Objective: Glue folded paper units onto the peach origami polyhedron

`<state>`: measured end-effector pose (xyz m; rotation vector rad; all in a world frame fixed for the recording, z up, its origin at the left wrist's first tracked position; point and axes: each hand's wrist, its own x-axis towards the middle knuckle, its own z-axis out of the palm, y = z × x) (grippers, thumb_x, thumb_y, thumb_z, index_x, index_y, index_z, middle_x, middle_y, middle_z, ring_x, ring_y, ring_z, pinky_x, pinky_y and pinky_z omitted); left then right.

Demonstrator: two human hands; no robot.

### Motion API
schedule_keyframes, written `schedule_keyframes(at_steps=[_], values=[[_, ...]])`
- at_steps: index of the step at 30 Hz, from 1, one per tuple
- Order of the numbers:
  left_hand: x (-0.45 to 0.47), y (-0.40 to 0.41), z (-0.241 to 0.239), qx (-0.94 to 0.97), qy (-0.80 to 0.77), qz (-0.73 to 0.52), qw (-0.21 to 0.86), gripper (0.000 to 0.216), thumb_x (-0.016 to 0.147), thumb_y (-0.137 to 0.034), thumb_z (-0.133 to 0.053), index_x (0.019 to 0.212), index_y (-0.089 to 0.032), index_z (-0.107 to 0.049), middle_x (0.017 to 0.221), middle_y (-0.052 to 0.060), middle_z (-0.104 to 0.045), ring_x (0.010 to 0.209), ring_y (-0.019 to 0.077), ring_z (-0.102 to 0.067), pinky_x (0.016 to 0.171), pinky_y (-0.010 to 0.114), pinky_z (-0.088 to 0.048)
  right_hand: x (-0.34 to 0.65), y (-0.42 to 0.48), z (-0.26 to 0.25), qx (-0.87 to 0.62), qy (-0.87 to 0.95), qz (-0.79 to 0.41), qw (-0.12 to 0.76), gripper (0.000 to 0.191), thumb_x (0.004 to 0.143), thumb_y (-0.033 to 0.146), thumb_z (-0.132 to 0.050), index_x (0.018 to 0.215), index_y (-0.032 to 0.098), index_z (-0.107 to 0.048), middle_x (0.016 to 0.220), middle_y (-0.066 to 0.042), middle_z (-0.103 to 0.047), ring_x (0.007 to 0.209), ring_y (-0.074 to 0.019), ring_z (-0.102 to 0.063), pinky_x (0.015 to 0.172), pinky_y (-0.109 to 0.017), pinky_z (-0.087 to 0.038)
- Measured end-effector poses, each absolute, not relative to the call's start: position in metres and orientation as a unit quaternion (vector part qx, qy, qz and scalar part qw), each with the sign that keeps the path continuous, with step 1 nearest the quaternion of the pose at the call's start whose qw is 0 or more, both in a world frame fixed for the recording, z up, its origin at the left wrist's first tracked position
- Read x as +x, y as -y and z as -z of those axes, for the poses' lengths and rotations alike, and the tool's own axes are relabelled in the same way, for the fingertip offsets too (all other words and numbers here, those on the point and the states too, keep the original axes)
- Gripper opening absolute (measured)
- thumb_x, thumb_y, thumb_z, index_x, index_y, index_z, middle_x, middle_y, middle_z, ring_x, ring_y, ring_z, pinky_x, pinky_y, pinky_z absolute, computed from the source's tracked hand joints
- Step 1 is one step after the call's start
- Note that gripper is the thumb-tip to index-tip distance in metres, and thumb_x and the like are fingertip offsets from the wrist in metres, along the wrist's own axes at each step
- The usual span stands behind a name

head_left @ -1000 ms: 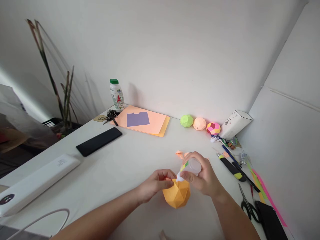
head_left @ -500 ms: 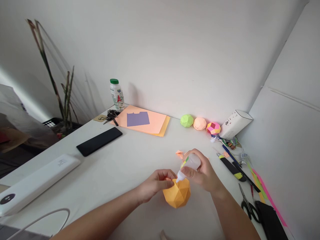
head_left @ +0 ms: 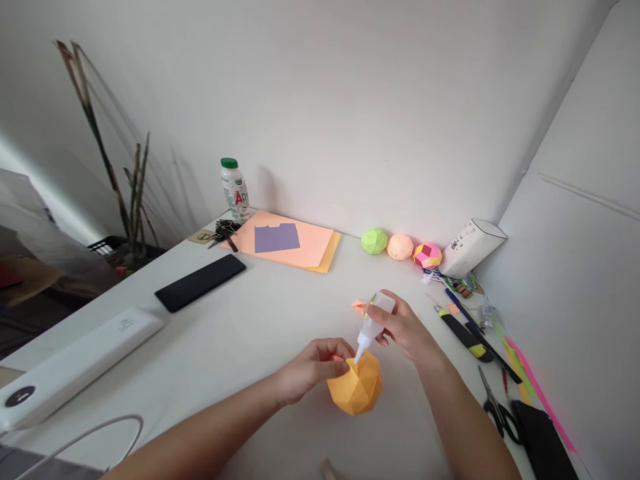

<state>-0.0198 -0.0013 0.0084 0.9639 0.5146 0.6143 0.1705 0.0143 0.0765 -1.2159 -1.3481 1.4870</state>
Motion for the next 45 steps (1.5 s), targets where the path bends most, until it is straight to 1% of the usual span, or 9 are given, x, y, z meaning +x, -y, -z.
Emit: schedule_keyframes(at_steps=[7,13,18,23,28,34,38,43,45], values=[[-0.02,0.001,-0.013,0.443,-0.255,-0.293,0.808,0.019,0.067,-0.031,-0.07,0.068,-0.015,-0.06,0.076,0.001,-0.056,0.069,0.0141,-0.047,0.067,0.027,-0.034,0.179,-0.027,-0.068,-0.398,0.502,-0.659,0.395,0.029,0.081,0.043,-0.062,0.078,0.015,-0.058,0.073,-0.003,-0.061,0.055,-0.0119,-0.053,0.044,-0.023,-0.041],[-0.022,0.001,-0.017,0.436,-0.255,-0.311,0.805,0.019,0.07,-0.031,-0.069,0.073,-0.014,-0.062,0.079,0.003,-0.059,0.07,0.0139,-0.049,0.067,0.026,-0.035,0.2,-0.016,-0.057,-0.37,0.466,-0.675,0.436,0.023,0.077,0.038,-0.067,0.087,0.019,-0.058,0.082,-0.003,-0.067,0.061,-0.0155,-0.062,0.057,-0.03,-0.049],[-0.022,0.001,-0.013,0.434,-0.269,-0.32,0.798,0.019,0.071,-0.032,-0.069,0.075,-0.015,-0.061,0.073,0.001,-0.059,0.066,0.012,-0.048,0.065,0.024,-0.035,0.214,0.005,-0.05,-0.343,0.485,-0.671,0.443,0.023,0.077,0.034,-0.069,0.093,0.023,-0.057,0.094,-0.003,-0.065,0.071,-0.018,-0.065,0.067,-0.036,-0.049],[-0.021,0.0,-0.01,0.433,-0.275,-0.329,0.793,0.018,0.072,-0.031,-0.069,0.076,-0.015,-0.061,0.071,0.0,-0.057,0.066,0.012,-0.048,0.065,0.024,-0.035,0.217,0.014,-0.048,-0.351,0.544,-0.623,0.439,0.027,0.073,0.026,-0.072,0.093,0.024,-0.054,0.103,-0.003,-0.059,0.076,-0.018,-0.063,0.076,-0.04,-0.046],[-0.021,-0.002,-0.012,0.438,-0.27,-0.353,0.782,0.019,0.073,-0.032,-0.068,0.076,-0.015,-0.061,0.077,0.001,-0.058,0.069,0.0128,-0.049,0.066,0.024,-0.036,0.222,0.011,-0.043,-0.382,0.585,-0.585,0.413,0.032,0.067,0.025,-0.074,0.09,0.023,-0.052,0.103,-0.005,-0.059,0.085,-0.0198,-0.059,0.076,-0.036,-0.046],[-0.021,-0.002,-0.015,0.44,-0.272,-0.366,0.774,0.021,0.073,-0.034,-0.068,0.073,-0.016,-0.06,0.08,0.001,-0.058,0.068,0.0124,-0.048,0.065,0.023,-0.036,0.224,0.008,-0.037,-0.377,0.589,-0.586,0.408,0.033,0.066,0.027,-0.074,0.09,0.023,-0.051,0.104,-0.006,-0.057,0.084,-0.0205,-0.059,0.075,-0.038,-0.046],[-0.02,-0.002,-0.014,0.444,-0.275,-0.361,0.773,0.021,0.072,-0.035,-0.068,0.073,-0.016,-0.059,0.083,0.002,-0.059,0.068,0.0125,-0.048,0.064,0.023,-0.036,0.223,0.006,-0.036,-0.382,0.597,-0.577,0.405,0.032,0.065,0.026,-0.074,0.087,0.023,-0.051,0.102,-0.005,-0.058,0.088,-0.0204,-0.056,0.074,-0.035,-0.044],[-0.02,-0.002,-0.013,0.442,-0.281,-0.354,0.775,0.023,0.072,-0.036,-0.068,0.074,-0.016,-0.058,0.079,0.001,-0.058,0.066,0.0118,-0.046,0.062,0.023,-0.034,0.222,0.005,-0.036,-0.391,0.608,-0.57,0.39,0.033,0.063,0.029,-0.075,0.086,0.022,-0.052,0.1,-0.005,-0.059,0.085,-0.0197,-0.056,0.071,-0.032,-0.044],[-0.02,-0.002,-0.012,0.442,-0.281,-0.353,0.775,0.023,0.072,-0.036,-0.068,0.074,-0.015,-0.058,0.079,0.001,-0.057,0.066,0.0118,-0.046,0.063,0.023,-0.034,0.221,0.005,-0.035,-0.393,0.611,-0.565,0.392,0.033,0.064,0.029,-0.075,0.087,0.022,-0.052,0.101,-0.006,-0.06,0.089,-0.0207,-0.056,0.072,-0.033,-0.044]])
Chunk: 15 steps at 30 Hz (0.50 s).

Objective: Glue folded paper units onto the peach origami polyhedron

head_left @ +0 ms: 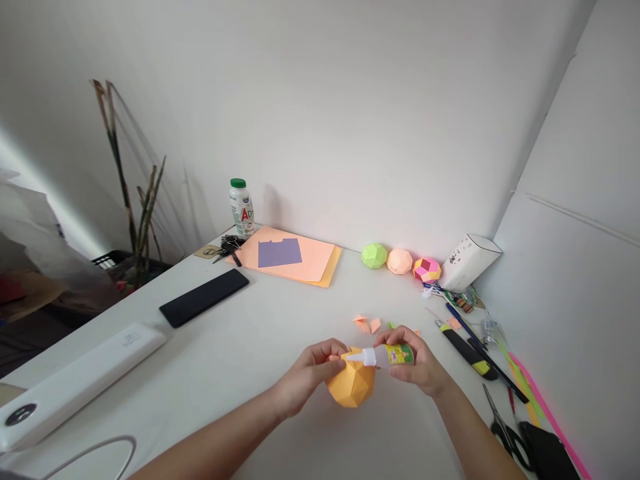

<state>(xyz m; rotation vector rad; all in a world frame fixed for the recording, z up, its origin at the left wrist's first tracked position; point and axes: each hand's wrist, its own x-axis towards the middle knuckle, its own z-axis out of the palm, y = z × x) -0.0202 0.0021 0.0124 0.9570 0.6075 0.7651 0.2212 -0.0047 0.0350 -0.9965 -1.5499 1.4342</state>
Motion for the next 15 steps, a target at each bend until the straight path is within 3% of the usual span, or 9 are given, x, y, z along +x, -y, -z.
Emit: schedule_keyframes(at_steps=[4,10,15], values=[[-0.0206,-0.0014,-0.0118,0.438,-0.276,-0.352,0.78,0.021,0.072,-0.034,-0.069,0.073,-0.016,-0.058,0.077,0.0,-0.056,0.067,0.0118,-0.047,0.065,0.024,-0.035,0.2193,0.0056,-0.0322,-0.396,0.606,-0.555,0.411,0.034,0.066,0.028,-0.076,0.088,0.022,-0.052,0.106,-0.007,-0.06,0.097,-0.0225,-0.056,0.076,-0.035,-0.045],[-0.0207,-0.0013,-0.0112,0.449,-0.267,-0.347,0.779,0.019,0.074,-0.034,-0.067,0.074,-0.016,-0.061,0.087,0.002,-0.057,0.07,0.0128,-0.05,0.065,0.024,-0.038,0.2151,0.0057,-0.0335,-0.393,0.496,-0.581,0.512,0.035,0.069,0.038,-0.075,0.092,0.026,-0.052,0.113,-0.006,-0.058,0.081,-0.0195,-0.062,0.078,-0.042,-0.05],[-0.0193,-0.0004,-0.0082,0.484,-0.289,-0.342,0.752,0.019,0.077,-0.037,-0.065,0.078,-0.018,-0.065,0.088,0.002,-0.055,0.074,0.0145,-0.05,0.067,0.026,-0.041,0.2119,0.0087,-0.0377,-0.376,0.465,-0.621,0.507,0.034,0.079,0.05,-0.061,0.099,0.023,-0.055,0.068,-0.002,-0.063,0.061,-0.0184,-0.059,0.058,-0.034,-0.049]])
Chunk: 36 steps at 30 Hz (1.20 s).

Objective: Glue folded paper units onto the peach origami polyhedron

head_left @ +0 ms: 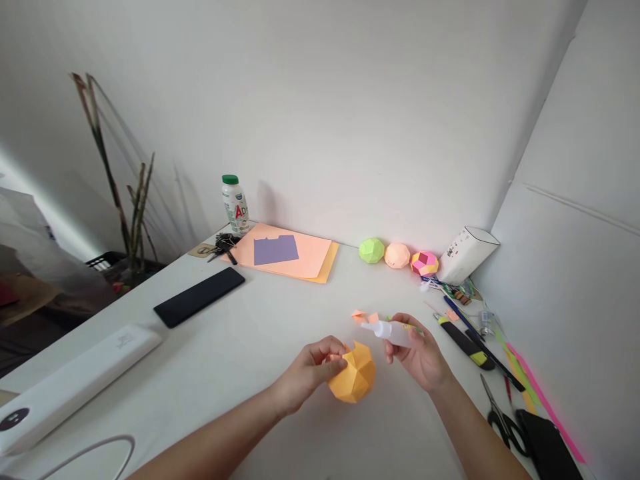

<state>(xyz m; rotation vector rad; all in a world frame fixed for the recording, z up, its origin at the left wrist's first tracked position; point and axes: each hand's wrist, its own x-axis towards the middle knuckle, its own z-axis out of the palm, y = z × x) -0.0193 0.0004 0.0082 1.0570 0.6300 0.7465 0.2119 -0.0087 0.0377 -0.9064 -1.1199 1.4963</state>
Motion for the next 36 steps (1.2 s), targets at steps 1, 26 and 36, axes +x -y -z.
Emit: schedule_keyframes(at_steps=[1,26,36], values=[[-0.0189,-0.0002,-0.0068,0.505,-0.3,-0.341,0.734,0.02,0.078,-0.039,-0.064,0.079,-0.019,-0.066,0.089,0.003,-0.055,0.075,0.0154,-0.05,0.068,0.027,-0.042,0.211,0.0097,-0.0379,-0.374,0.461,-0.63,0.5,0.033,0.08,0.049,-0.06,0.098,0.022,-0.055,0.064,-0.001,-0.062,0.057,-0.0172,-0.058,0.056,-0.033,-0.048],[-0.0216,-0.0047,-0.0028,0.721,-0.404,-0.328,0.458,0.02,0.077,-0.034,-0.062,0.092,-0.021,-0.063,0.107,0.009,-0.053,0.097,0.0228,-0.055,0.087,0.037,-0.047,0.2067,0.0104,-0.0356,-0.387,0.416,-0.649,0.506,0.024,0.084,0.044,-0.057,0.09,0.021,-0.06,0.066,-0.001,-0.06,0.056,-0.014,-0.056,0.052,-0.025,-0.042],[-0.0201,-0.0021,-0.0066,0.729,-0.406,-0.296,0.466,0.022,0.079,-0.03,-0.055,0.064,-0.02,-0.044,0.076,0.002,-0.053,0.08,0.0193,-0.051,0.074,0.031,-0.044,0.2052,0.0098,-0.0374,-0.41,0.41,-0.643,0.499,0.024,0.083,0.045,-0.059,0.086,0.021,-0.06,0.063,0.0,-0.059,0.054,-0.0131,-0.054,0.052,-0.025,-0.041]])
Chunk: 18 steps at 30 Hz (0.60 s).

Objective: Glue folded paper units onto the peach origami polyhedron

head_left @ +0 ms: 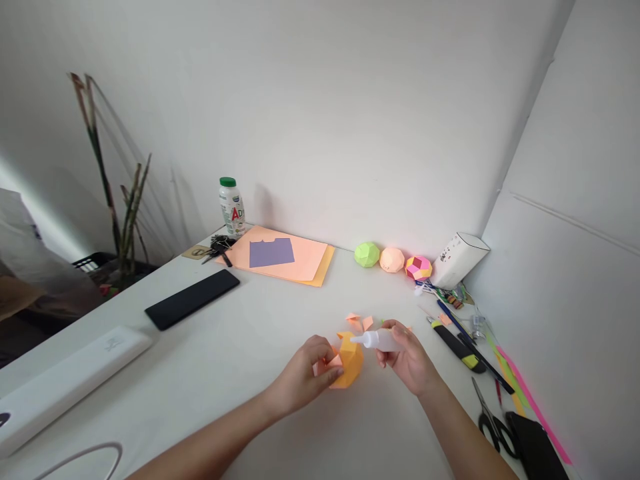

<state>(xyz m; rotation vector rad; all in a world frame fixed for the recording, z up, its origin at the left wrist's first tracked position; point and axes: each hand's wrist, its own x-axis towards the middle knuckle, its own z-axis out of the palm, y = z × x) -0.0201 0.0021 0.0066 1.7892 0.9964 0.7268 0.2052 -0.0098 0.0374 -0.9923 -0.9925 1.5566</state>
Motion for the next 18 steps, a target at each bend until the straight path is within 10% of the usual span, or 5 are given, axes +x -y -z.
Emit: schedule_keyframes(at_steps=[18], values=[[-0.0175,0.0022,-0.0123,0.478,-0.309,-0.335,0.751,0.036,0.077,-0.05,-0.063,0.072,-0.015,-0.054,0.069,0.001,-0.059,0.06,0.0128,-0.054,0.061,0.025,-0.041,0.2034,0.0118,-0.0368,-0.467,0.445,-0.601,0.471,0.022,0.083,0.042,-0.061,0.083,0.021,-0.058,0.062,0.002,-0.057,0.052,-0.0126,-0.053,0.052,-0.027,-0.039]])
